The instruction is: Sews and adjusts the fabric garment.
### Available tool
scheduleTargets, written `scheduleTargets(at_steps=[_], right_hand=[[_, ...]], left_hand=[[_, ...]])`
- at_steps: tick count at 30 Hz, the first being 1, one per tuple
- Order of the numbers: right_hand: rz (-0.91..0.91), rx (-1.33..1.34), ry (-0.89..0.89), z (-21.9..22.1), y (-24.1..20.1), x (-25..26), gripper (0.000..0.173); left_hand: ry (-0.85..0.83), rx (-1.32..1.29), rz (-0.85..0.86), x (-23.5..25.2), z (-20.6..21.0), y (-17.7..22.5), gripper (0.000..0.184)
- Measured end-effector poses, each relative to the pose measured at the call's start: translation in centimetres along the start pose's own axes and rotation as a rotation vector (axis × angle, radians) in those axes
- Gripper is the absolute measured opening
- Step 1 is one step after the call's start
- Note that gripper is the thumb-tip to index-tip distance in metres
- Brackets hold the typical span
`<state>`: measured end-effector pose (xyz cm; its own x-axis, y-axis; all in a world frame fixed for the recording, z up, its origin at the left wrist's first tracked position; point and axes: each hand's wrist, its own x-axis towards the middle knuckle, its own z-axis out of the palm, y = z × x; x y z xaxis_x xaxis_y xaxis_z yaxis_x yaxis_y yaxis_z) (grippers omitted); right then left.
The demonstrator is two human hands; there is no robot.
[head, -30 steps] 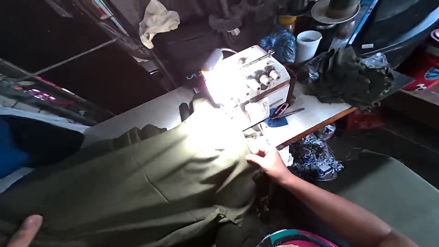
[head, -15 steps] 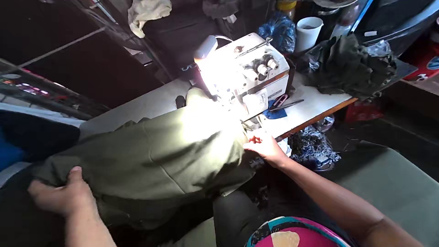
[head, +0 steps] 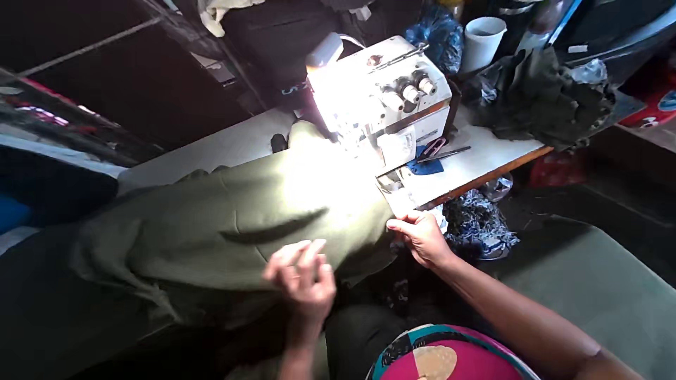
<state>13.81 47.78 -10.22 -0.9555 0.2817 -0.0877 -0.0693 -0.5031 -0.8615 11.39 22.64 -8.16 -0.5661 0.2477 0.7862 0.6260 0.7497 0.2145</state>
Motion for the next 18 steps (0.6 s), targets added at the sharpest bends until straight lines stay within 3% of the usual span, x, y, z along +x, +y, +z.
scheduleTargets(at_steps=[4,9,13,18], right_hand=[[-0.027,0.033,-0.008,0.1,-0.3,-0.5,0.011],[-0.124,0.043,-0.091,-0.3,-0.6,-1.9,0.011],[-0.076,0.104,-0.115,0.0,-0.4,-2.4,0.011],[-0.068,0.093,-0.133,0.5,-1.3,-1.9,0.010]], left_hand=[[-0.154,-0.141,0.209,-0.7,4.5,4.4,0.031],[-0.130,-0.220,0.206,1.6,5.2,5.8,0.038],[-0.093,-0.211,0.211,1.5,6.0,6.8,0.047],[-0.015,-0.227,0.141,1.7,7.0,7.0,0.026]])
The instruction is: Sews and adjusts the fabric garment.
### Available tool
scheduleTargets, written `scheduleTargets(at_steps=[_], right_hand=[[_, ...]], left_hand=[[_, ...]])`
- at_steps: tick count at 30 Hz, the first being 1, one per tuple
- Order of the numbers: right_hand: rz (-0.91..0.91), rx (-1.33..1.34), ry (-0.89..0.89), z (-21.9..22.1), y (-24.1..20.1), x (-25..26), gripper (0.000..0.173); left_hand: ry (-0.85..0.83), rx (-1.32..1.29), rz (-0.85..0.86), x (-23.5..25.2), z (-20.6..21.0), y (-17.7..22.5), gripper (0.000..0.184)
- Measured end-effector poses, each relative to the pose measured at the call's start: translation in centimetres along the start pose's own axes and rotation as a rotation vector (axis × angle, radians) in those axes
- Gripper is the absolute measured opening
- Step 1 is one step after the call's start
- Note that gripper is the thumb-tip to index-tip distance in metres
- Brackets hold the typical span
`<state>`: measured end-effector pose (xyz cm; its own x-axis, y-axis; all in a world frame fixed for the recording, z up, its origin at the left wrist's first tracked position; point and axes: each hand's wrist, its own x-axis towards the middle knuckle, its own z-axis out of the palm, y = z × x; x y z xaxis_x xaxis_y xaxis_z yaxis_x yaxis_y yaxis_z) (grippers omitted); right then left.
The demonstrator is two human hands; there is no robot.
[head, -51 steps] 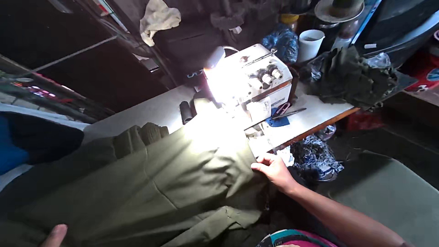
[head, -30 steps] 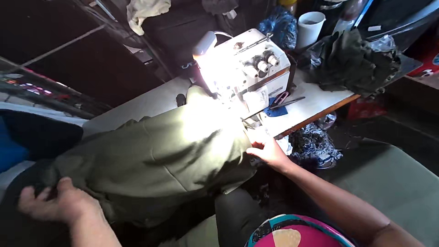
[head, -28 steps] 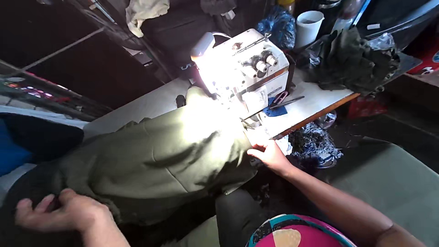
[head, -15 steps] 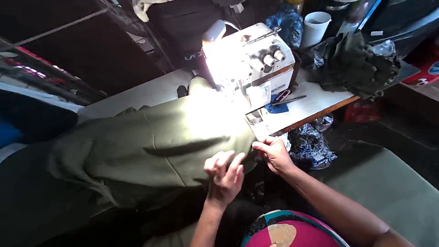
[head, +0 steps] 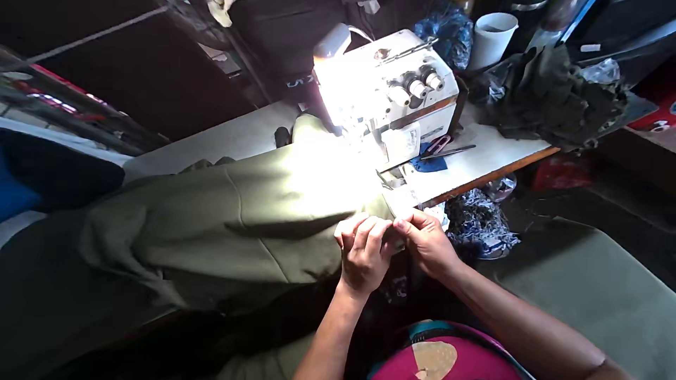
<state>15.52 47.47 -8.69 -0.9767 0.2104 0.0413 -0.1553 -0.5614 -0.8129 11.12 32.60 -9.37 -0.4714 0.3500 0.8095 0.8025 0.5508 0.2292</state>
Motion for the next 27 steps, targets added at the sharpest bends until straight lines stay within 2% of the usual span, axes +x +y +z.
scheduleTargets(at_steps=[3,8,11,15,19,21,24,27], right_hand=[[0.076,0.004,0.020,-0.3,-0.7,0.5,0.015],[0.186,0.126,0.056,-0.2,-1.0,0.9,0.016],[0.195,0.206,0.086,-0.1,-0.8,1.4,0.010],[0.290,0.291,0.105,0.1,-1.4,1.6,0.014],[0.434,0.292,-0.025,-0.8,-2.0,1.8,0.026],[0.430,0.253,-0.098,-0.9,-2.4,1.8,0.029],[0.357,0.189,-0.117,-1.0,-3.0,1.8,0.010],[0.293,0.137,-0.109,-1.6,-3.0,1.9,0.006]], left_hand=[[0.008,-0.047,-0.002,0.6,-0.4,-0.1,0.010],[-0.048,-0.114,-0.033,0.6,-1.1,0.1,0.012],[-0.050,-0.152,-0.088,0.5,-1.1,0.5,0.011],[-0.017,-0.143,-0.110,-0.1,-0.8,1.0,0.014],[0.011,-0.024,-0.066,-1.3,0.0,1.1,0.033],[0.036,0.035,-0.065,-1.5,0.6,1.3,0.039],[0.081,0.047,-0.076,-0.8,1.0,1.8,0.037],[0.079,-0.032,-0.080,-0.3,0.5,2.2,0.021]])
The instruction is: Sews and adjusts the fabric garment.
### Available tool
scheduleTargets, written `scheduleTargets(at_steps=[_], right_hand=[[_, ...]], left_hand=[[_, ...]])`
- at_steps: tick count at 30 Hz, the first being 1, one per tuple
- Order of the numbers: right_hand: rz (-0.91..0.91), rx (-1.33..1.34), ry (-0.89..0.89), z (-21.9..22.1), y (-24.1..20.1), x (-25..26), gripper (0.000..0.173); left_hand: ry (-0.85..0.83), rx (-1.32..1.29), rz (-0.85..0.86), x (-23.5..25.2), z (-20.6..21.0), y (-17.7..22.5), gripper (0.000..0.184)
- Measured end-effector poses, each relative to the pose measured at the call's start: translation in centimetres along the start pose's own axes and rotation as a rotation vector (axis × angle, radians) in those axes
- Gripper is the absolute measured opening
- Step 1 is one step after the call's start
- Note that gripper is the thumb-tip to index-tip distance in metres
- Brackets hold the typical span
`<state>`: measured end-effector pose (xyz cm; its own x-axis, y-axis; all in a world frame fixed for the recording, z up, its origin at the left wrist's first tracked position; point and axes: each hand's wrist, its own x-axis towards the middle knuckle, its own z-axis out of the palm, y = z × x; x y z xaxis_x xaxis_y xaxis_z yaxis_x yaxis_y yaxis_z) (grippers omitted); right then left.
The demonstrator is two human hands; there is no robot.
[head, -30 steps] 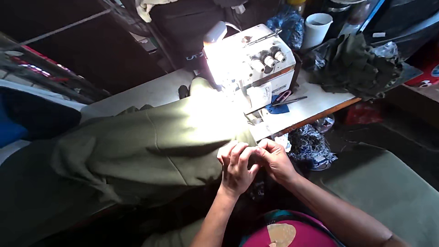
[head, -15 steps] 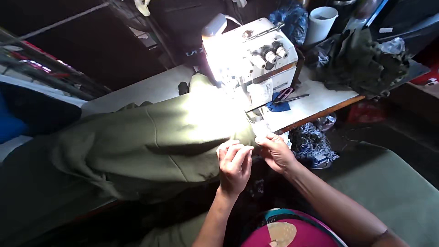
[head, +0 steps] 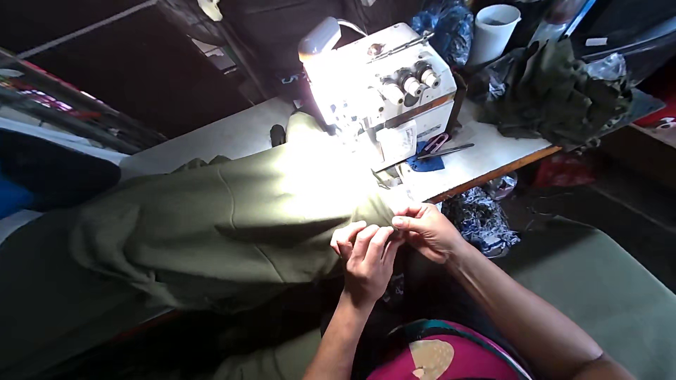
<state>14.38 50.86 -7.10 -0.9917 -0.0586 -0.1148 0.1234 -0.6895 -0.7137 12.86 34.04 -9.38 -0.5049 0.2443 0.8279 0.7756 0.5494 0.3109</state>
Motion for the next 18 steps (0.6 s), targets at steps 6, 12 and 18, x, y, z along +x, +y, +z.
scheduleTargets(at_steps=[6,12,18], right_hand=[[-0.045,0.013,-0.016,-1.0,0.8,-0.2,0.006],[-0.041,0.021,-0.040,-1.6,1.0,-0.2,0.007],[-0.104,-0.038,-0.023,-0.7,1.0,-0.4,0.006]], left_hand=[[-0.077,-0.146,-0.175,1.4,-2.0,0.3,0.008],[-0.089,-0.148,-0.186,1.1,-2.1,0.5,0.015],[-0.059,0.008,-0.055,0.4,-0.1,-0.1,0.020]])
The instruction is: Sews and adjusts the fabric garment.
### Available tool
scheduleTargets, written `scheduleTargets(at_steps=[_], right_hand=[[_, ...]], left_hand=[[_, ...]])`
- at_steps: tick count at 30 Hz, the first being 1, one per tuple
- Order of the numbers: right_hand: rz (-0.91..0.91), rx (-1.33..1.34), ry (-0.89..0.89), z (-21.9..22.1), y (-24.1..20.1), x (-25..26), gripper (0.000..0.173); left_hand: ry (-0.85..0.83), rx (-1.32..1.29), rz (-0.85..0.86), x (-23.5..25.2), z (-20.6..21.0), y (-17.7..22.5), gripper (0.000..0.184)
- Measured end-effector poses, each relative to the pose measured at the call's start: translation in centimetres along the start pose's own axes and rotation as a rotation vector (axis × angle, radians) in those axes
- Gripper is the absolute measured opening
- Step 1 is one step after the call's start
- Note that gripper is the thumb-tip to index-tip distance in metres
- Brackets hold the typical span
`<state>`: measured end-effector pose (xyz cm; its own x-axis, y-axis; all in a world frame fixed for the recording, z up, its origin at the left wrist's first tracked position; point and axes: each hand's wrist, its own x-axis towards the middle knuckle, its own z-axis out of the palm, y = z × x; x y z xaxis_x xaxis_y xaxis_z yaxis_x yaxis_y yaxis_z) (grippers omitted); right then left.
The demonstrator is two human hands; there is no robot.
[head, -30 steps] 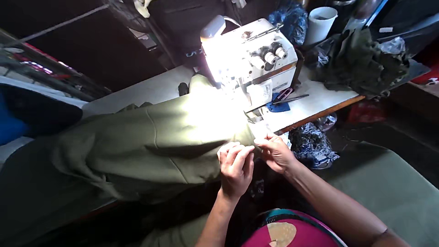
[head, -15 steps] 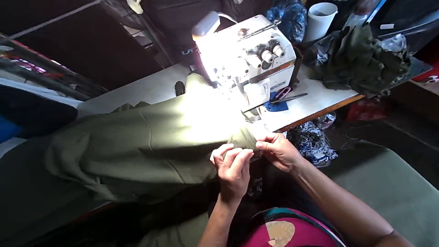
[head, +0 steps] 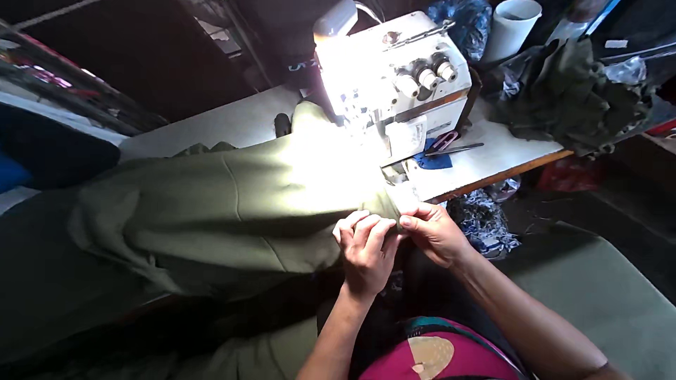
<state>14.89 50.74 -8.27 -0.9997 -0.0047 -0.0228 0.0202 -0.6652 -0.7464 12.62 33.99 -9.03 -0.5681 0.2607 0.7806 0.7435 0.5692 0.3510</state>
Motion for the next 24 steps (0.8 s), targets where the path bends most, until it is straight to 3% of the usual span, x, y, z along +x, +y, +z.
scheduleTargets(at_steps=[2,5,8,13,18,24], right_hand=[[-0.031,-0.032,0.008,-0.2,-0.1,0.1,0.006],[-0.060,-0.086,0.008,-0.4,-0.1,0.0,0.006],[-0.105,-0.140,-0.001,-0.1,0.0,0.1,0.008],[-0.102,-0.134,-0.005,0.1,-0.1,0.0,0.010],[-0.056,-0.138,0.012,0.4,-0.7,-0.5,0.010],[-0.092,-0.129,0.116,1.2,-0.3,-0.1,0.007]], left_hand=[[0.018,-0.080,-0.013,0.5,-0.2,0.2,0.007],[0.006,-0.176,-0.109,1.4,-1.3,0.5,0.007],[0.050,-0.076,-0.097,1.5,-1.6,0.9,0.006],[-0.103,0.147,-0.050,0.6,-1.9,2.9,0.019],[-0.221,0.068,-0.072,0.7,-2.7,2.3,0.035],[-0.200,-0.041,-0.028,0.6,-2.1,1.1,0.030]])
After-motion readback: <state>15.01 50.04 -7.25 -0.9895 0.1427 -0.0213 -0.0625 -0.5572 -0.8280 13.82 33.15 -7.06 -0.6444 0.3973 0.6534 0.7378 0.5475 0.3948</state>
